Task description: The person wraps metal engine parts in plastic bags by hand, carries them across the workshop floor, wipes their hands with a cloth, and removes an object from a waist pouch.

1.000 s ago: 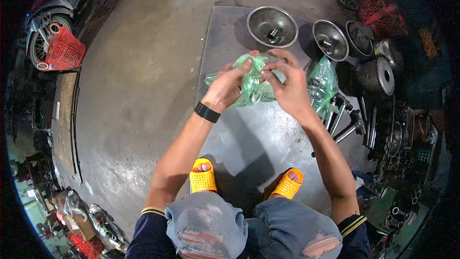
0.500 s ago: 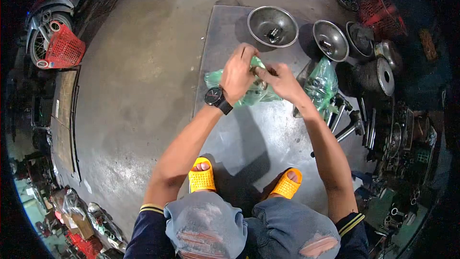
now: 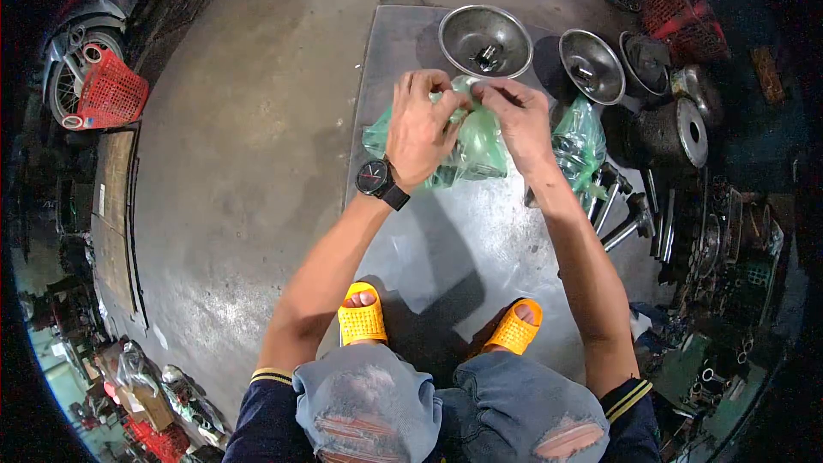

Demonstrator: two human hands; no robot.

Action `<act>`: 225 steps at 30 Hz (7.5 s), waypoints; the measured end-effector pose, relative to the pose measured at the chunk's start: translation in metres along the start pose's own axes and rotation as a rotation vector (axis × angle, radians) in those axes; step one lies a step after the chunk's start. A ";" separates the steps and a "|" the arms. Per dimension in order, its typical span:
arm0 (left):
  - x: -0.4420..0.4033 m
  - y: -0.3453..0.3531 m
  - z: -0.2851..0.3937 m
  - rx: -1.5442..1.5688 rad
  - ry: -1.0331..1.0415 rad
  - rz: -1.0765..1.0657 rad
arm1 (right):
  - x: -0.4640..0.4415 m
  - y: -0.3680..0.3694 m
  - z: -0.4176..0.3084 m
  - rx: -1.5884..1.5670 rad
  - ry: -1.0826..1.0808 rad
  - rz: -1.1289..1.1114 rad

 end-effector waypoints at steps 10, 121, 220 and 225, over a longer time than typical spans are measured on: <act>0.015 -0.008 -0.015 0.219 -0.207 0.010 | 0.003 0.000 -0.024 0.089 -0.193 0.111; 0.069 0.092 -0.042 1.001 -0.948 -0.687 | 0.026 -0.041 0.034 0.768 0.030 -0.328; 0.220 0.135 -0.090 0.886 -1.484 -1.130 | 0.059 -0.242 0.037 -0.037 0.736 0.347; 0.216 0.041 -0.055 1.358 -1.780 -0.743 | 0.056 -0.194 0.036 -0.407 0.870 0.535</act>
Point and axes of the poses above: each hand's wrist, its own x-axis away from the middle knuckle, its own y-axis out of the palm, z = x × y, the point moved 7 cm from there along -x, towards the middle knuckle, and after that the axes turned 13 degrees about -x, right-handed, at the moved point
